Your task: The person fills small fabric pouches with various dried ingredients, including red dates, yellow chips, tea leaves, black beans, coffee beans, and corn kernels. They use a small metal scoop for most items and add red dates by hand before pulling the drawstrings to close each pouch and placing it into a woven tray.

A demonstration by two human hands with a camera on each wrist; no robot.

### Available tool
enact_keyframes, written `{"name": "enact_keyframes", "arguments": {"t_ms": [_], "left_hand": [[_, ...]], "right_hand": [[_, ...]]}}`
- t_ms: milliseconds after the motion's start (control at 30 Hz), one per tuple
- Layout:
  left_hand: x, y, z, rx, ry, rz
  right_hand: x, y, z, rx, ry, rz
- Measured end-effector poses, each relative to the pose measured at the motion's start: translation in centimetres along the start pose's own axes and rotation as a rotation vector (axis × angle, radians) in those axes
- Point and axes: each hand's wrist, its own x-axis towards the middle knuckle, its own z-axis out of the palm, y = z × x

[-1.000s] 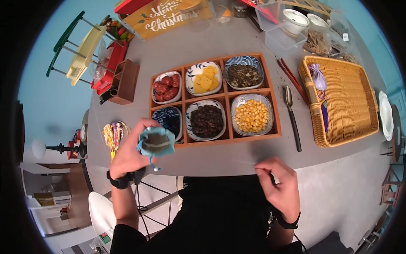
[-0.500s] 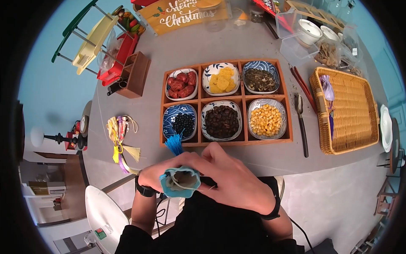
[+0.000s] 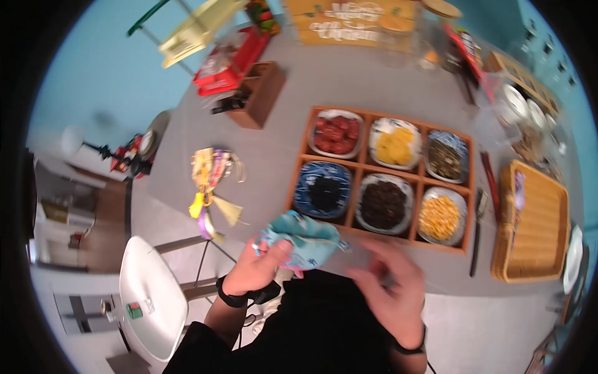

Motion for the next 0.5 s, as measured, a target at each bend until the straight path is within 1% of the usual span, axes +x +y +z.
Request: {"name": "enact_keyframes", "arguments": {"t_ms": [33, 100, 167, 233, 267, 333, 367, 433, 467, 500], "left_hand": [[-0.8, 1.1, -0.6, 0.079, 0.182, 0.086], [-2.1, 3.4, -3.1, 0.131, 0.394, 0.121], [-3.0, 4.3, -6.6, 0.205, 0.589, 0.251], [-3.5, 5.9, -9.3, 0.389, 0.819, 0.229], [-3.5, 6.4, -11.0, 0.387, 0.827, 0.229], [-2.6, 5.9, -14.9, 1.026, 1.036, 0.094], [-1.4, 5.1, -16.2, 1.024, 1.036, 0.092], [1.1, 2.1, -19.0, 1.489, 1.026, 0.175], [2.1, -0.2, -20.2, 1.543, 0.999, 0.221], [2.1, -0.6, -20.4, 1.532, 0.980, 0.237]], "right_hand": [[-0.6, 0.0, -0.9, 0.034, 0.031, 0.047], [-1.7, 0.9, -3.5, -0.009, 0.104, 0.067], [-2.7, 2.4, -6.4, -0.027, 0.147, 0.070], [-4.3, 4.8, -10.2, -0.018, 0.228, 0.081], [-4.8, 5.5, -11.7, -0.018, 0.220, 0.079], [-5.5, 6.3, -14.3, -0.113, 0.388, 0.124], [-5.6, 6.5, -15.4, -0.116, 0.386, 0.124], [-5.7, 6.5, -17.2, -0.166, 0.435, 0.152], [-5.7, 6.1, -18.0, -0.205, 0.436, 0.153], [-5.5, 5.3, -18.3, -0.217, 0.458, 0.155]]}}
